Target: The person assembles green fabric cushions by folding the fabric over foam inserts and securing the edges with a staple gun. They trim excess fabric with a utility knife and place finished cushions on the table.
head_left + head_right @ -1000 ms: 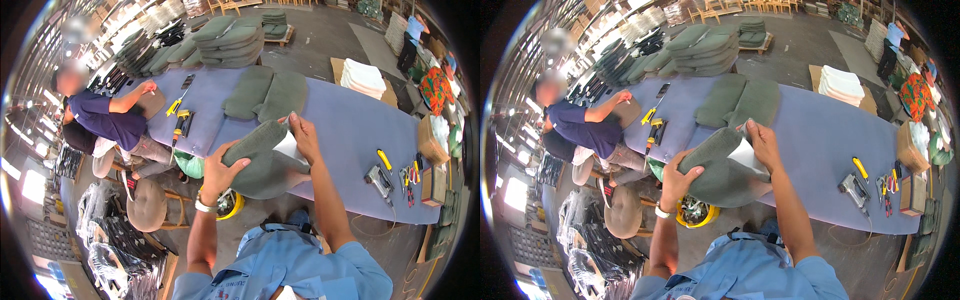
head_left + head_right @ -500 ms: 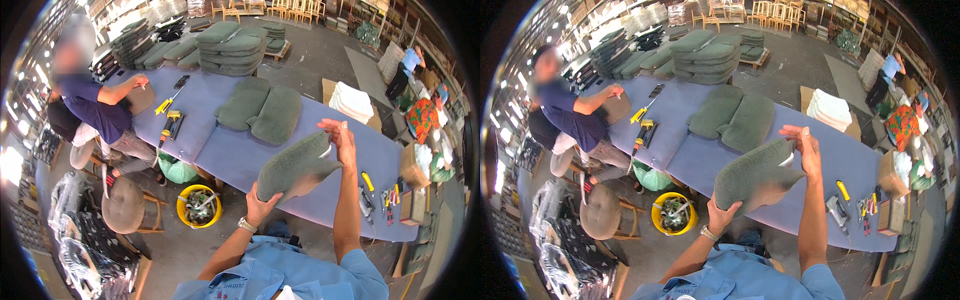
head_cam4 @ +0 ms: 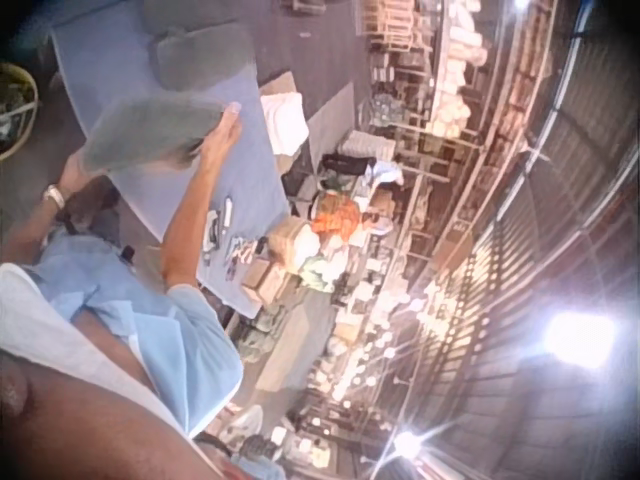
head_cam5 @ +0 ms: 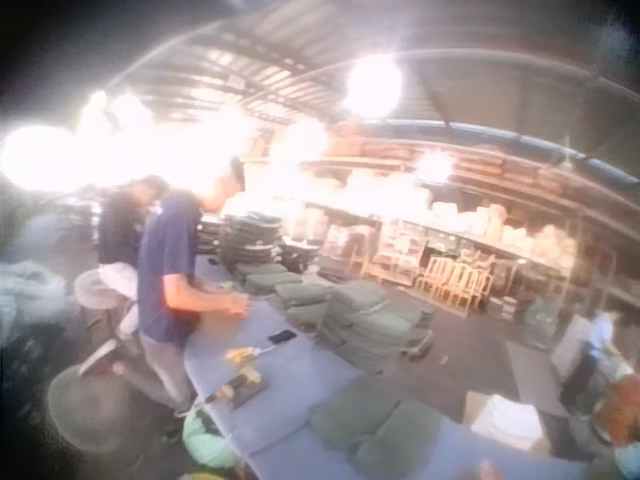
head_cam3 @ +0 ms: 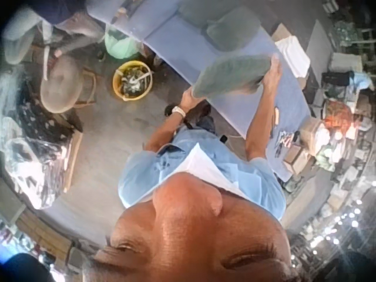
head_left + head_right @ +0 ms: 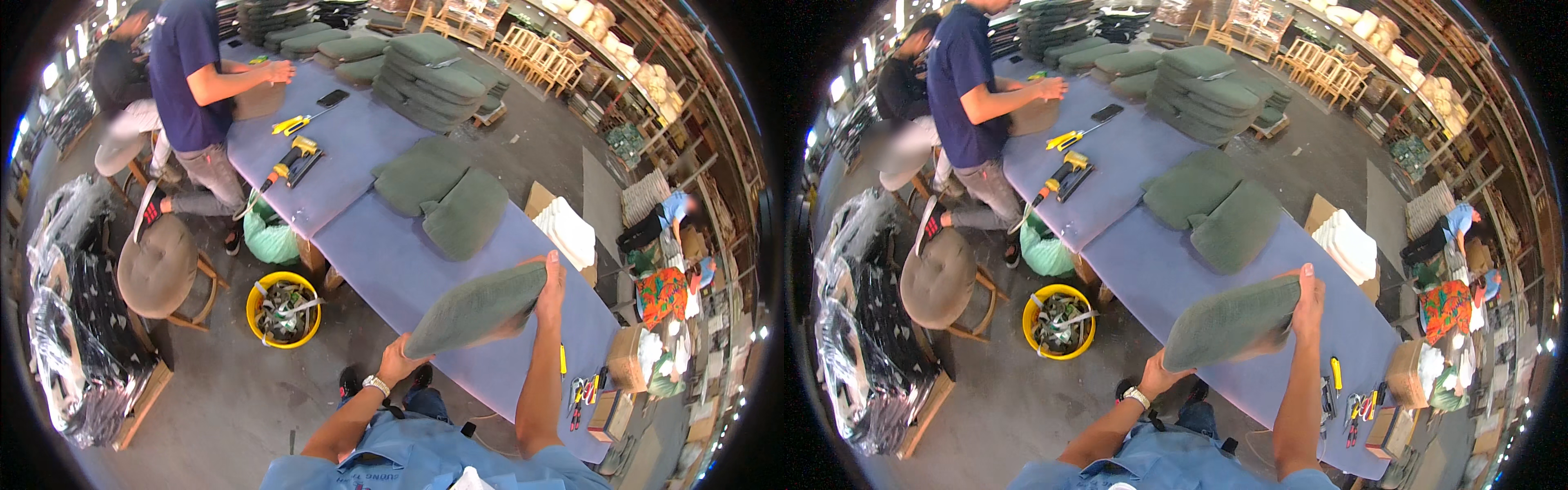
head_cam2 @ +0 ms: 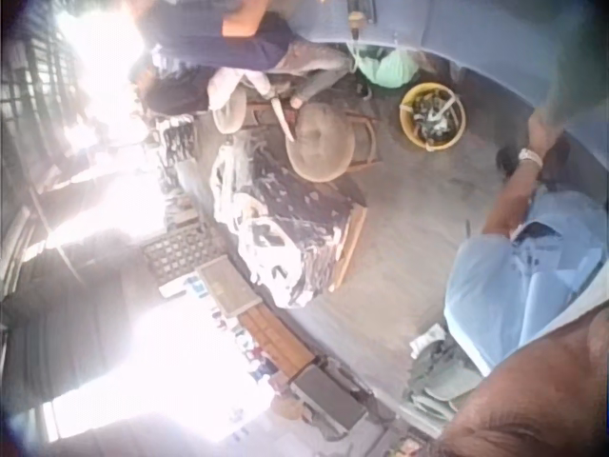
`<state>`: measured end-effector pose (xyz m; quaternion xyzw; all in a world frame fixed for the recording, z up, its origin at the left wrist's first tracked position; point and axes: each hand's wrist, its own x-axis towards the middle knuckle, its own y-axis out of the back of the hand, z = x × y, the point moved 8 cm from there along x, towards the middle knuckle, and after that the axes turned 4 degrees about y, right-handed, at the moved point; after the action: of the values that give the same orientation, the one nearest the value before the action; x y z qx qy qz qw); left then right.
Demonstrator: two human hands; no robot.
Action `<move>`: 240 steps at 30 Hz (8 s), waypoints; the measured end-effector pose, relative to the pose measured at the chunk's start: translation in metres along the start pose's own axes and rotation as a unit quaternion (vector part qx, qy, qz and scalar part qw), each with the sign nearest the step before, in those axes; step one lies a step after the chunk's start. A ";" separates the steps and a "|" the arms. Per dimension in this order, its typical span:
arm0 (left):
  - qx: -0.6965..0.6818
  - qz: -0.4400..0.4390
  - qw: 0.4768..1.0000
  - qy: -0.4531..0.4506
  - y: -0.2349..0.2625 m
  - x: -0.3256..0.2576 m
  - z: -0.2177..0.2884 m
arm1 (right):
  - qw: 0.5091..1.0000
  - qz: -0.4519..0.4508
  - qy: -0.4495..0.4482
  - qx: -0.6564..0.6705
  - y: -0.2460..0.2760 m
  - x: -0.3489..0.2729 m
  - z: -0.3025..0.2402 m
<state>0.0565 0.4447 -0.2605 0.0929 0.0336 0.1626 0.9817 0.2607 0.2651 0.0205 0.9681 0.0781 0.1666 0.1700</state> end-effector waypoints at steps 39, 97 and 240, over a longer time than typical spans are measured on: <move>0.498 -0.175 0.846 -0.071 -0.124 0.089 0.373 | 0.858 -0.403 -0.299 0.111 0.088 -0.298 0.387; -0.590 0.069 0.798 0.103 -0.211 0.040 0.078 | 0.941 -0.186 0.226 0.173 0.089 -0.098 0.121; -0.067 0.152 0.984 0.061 -0.112 0.200 0.115 | 0.865 0.026 -0.500 -0.035 0.273 -0.253 0.415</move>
<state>0.2917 0.3862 -0.1763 0.0206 0.0683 0.3173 0.9456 0.1950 -0.1672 -0.3254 0.9168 -0.0484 -0.3323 0.2160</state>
